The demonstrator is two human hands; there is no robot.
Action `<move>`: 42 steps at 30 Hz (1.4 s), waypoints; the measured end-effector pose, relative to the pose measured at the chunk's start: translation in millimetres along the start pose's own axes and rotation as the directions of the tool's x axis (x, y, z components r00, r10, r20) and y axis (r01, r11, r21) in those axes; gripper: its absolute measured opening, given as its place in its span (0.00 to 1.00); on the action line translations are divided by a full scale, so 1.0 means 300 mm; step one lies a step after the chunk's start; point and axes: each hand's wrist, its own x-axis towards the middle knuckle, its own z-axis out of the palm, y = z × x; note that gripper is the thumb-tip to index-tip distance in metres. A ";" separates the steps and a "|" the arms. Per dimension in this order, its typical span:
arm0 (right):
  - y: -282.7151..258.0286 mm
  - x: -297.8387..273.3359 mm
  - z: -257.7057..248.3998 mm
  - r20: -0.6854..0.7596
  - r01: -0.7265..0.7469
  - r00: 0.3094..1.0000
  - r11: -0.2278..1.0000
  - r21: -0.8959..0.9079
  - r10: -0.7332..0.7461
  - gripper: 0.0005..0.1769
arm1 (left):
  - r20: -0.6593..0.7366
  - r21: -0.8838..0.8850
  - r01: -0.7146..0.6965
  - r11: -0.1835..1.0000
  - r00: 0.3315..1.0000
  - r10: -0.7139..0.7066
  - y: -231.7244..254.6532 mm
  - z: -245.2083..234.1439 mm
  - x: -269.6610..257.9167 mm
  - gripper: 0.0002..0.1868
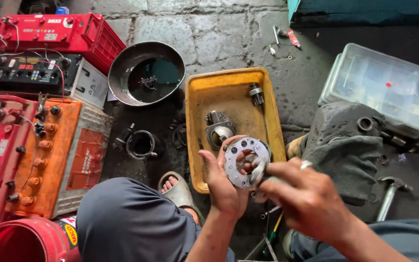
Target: Cleaning and inspecting individual components of a disassembled automotive alternator or starter motor.
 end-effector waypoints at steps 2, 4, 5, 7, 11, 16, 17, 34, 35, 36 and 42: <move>0.019 -0.006 -0.017 -0.112 -0.090 0.991 0.989 -0.119 0.076 0.20 | 0.060 -0.038 -0.016 0.999 0.998 0.018 -0.030 -0.057 0.014 0.48; 0.034 -0.002 -0.048 -0.182 -0.153 0.975 0.981 -0.119 0.130 0.21 | 0.045 -0.066 0.043 0.997 0.998 -0.040 0.002 -0.003 -0.005 0.48; 0.042 0.000 -0.062 -0.255 -0.213 0.950 0.970 -0.115 0.179 0.22 | 0.034 -0.093 0.098 0.991 0.995 -0.095 0.019 0.024 -0.014 0.47; 0.051 -0.021 -0.080 -0.322 -0.274 0.915 0.960 -0.056 0.243 0.21 | 0.031 -0.090 0.106 0.990 0.994 -0.104 0.010 0.024 -0.019 0.47; 0.045 -0.050 -0.065 -0.469 -0.348 0.812 0.933 0.087 0.347 0.21 | 0.067 -0.008 0.069 0.998 0.995 -0.069 0.001 0.032 -0.026 0.45; -0.040 -0.031 0.089 -0.376 -0.366 0.846 0.925 0.106 0.378 0.27 | 0.170 0.134 -0.096 0.986 0.983 0.073 -0.029 -0.004 -0.031 0.45; -0.064 -0.036 0.129 -0.375 -0.351 0.856 0.933 0.084 0.356 0.28 | 0.208 0.218 -0.147 0.965 0.973 0.102 -0.021 -0.008 -0.035 0.45; 0.035 -0.093 -0.055 -0.416 -0.172 0.850 0.916 0.363 0.324 0.13 | 0.105 -0.091 -0.054 0.994 0.993 0.063 -0.007 0.028 -0.032 0.42; 0.039 -0.094 -0.063 -0.481 -0.173 0.804 0.911 0.375 0.351 0.09 | 0.073 -0.067 -0.057 0.996 0.995 0.061 -0.010 0.023 -0.031 0.43; 0.032 -0.091 -0.071 -0.481 -0.173 0.804 0.911 0.375 0.351 0.09 | 0.073 -0.067 -0.056 0.996 0.995 0.061 -0.018 0.006 -0.028 0.43; 0.024 -0.080 -0.030 -0.563 -0.291 0.740 0.930 0.226 0.368 0.06 | 0.097 0.027 -0.176 0.984 0.980 0.173 -0.026 -0.005 -0.023 0.42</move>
